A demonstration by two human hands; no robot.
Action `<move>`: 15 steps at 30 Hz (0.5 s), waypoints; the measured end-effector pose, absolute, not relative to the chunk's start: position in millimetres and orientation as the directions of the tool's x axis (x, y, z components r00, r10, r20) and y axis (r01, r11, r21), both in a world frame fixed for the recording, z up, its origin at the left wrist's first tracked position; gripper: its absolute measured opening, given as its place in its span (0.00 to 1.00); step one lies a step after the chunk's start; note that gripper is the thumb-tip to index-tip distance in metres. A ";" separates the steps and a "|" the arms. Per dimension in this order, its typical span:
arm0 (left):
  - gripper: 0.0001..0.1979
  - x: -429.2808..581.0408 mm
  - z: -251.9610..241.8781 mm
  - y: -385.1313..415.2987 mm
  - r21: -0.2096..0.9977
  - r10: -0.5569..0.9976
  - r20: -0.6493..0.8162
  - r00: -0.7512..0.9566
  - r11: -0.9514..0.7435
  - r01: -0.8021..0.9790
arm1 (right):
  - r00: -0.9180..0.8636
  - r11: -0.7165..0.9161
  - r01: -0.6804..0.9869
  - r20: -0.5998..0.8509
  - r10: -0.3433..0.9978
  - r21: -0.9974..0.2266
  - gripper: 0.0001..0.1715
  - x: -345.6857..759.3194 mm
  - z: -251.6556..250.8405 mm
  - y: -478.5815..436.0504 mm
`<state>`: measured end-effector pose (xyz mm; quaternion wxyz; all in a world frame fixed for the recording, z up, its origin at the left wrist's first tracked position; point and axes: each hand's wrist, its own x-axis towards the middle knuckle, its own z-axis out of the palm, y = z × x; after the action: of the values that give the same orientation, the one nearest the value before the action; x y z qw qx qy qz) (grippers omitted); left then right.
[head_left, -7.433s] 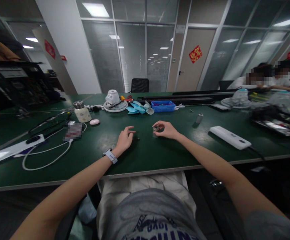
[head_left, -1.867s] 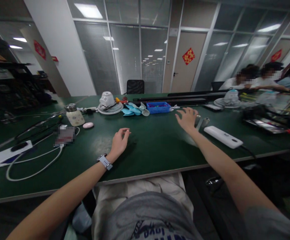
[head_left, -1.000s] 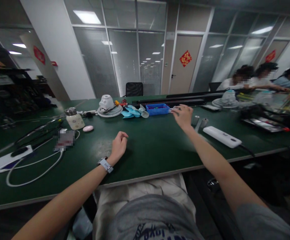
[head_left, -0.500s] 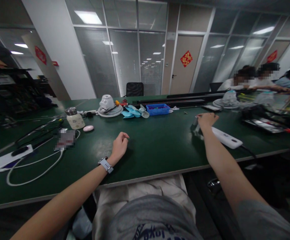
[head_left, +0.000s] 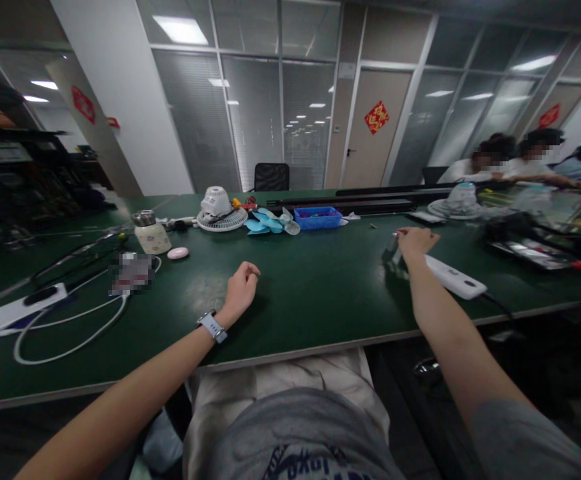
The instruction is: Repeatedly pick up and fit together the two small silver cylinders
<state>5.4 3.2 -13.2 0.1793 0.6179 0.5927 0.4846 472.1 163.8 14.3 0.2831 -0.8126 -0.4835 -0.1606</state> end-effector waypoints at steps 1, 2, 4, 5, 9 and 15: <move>0.08 5.8 -12.6 2.8 0.796 0.907 0.384 -0.171 -0.232 0.559 | 0.486 -0.377 0.874 0.528 0.697 -0.308 0.20 472.0 14.2 163.7; 0.08 6.1 -12.0 2.4 0.796 0.908 0.383 -0.170 -0.231 0.559 | 0.492 -0.380 0.871 0.520 0.698 -0.312 0.21 471.8 14.2 163.2; 0.08 6.3 -11.4 2.0 0.797 0.909 0.381 -0.168 -0.231 0.559 | 0.498 -0.380 0.867 0.511 0.701 -0.322 0.21 471.8 14.7 161.1; 0.07 6.2 -11.4 2.0 0.797 0.910 0.380 -0.166 -0.231 0.558 | 0.502 -0.380 0.864 0.507 0.701 -0.330 0.22 472.3 15.5 159.6; 0.07 5.4 -12.8 2.9 0.797 0.909 0.384 -0.162 -0.237 0.556 | 0.567 -0.413 0.820 0.469 0.677 -0.396 0.21 480.7 21.8 151.8; 0.07 4.9 -13.9 3.7 0.784 0.906 0.393 -0.159 -0.241 0.572 | 0.595 -0.476 0.787 0.279 0.754 -0.391 0.28 500.5 26.3 144.8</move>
<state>4.9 3.7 -13.9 0.1741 0.6248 0.5911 0.4795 500.5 144.8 26.3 0.2458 -0.8585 -0.4488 -0.0342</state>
